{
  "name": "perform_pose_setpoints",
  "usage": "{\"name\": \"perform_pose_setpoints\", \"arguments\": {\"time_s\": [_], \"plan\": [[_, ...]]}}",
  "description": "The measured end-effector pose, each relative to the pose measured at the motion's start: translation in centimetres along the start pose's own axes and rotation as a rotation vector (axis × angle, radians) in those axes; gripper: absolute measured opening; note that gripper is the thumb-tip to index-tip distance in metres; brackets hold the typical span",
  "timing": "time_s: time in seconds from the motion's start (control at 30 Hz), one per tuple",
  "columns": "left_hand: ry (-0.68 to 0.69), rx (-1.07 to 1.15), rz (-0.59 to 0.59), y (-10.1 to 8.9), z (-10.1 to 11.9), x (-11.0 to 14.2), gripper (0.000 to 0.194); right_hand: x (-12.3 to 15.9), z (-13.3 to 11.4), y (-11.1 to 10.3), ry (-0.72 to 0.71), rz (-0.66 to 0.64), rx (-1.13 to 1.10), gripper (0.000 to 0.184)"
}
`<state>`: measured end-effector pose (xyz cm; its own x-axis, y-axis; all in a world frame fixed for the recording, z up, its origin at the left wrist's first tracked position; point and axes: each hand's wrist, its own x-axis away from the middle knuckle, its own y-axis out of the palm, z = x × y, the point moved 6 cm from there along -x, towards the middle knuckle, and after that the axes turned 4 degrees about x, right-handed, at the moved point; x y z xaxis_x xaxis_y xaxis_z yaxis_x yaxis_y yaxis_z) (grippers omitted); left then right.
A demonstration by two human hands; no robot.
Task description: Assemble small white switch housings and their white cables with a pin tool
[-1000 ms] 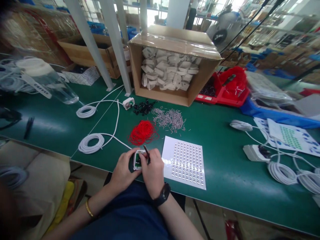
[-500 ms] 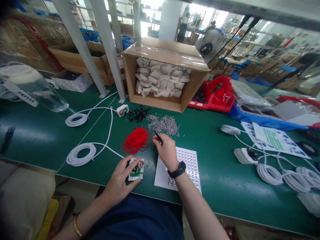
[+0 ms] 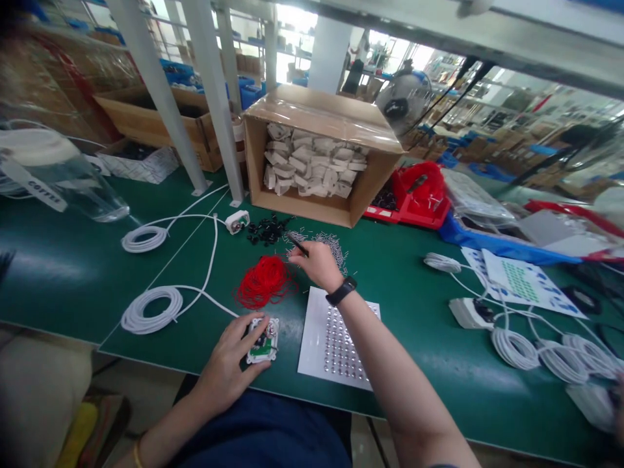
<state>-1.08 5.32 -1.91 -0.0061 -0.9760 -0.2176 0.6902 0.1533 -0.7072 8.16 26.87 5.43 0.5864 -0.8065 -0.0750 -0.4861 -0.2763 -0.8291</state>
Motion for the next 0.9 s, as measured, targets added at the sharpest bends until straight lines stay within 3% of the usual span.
{"name": "perform_pose_setpoints", "arguments": {"time_s": [0.17,0.3,0.37,0.47,0.6,0.73,0.9], "plan": [[0.022,-0.039,0.006,0.1,-0.1,0.1,0.067,1.7,0.2,-4.2,0.118,-0.031,-0.397,0.017],[0.054,-0.079,0.035,0.3,-0.2,0.1,0.067,5.5,3.9,-6.2,0.324,-0.080,-0.694,0.025],[0.078,-0.091,0.057,0.4,-0.2,0.2,0.067,7.9,7.3,-7.0,0.440,-0.023,-0.638,0.028],[0.110,-0.099,0.081,0.7,-0.3,0.2,0.068,11.7,13.4,-8.2,0.619,0.131,-0.360,0.030],[0.125,-0.118,0.085,1.0,-0.6,0.2,0.070,15.8,19.6,-10.2,0.760,0.334,-0.065,0.019],[0.108,-0.138,0.072,1.1,-0.6,0.3,0.069,17.7,22.3,-10.9,0.813,0.363,0.090,0.022],[0.052,-0.102,0.121,0.8,0.5,-0.4,0.068,17.6,22.3,-8.0,0.857,0.267,0.141,0.018]]}}
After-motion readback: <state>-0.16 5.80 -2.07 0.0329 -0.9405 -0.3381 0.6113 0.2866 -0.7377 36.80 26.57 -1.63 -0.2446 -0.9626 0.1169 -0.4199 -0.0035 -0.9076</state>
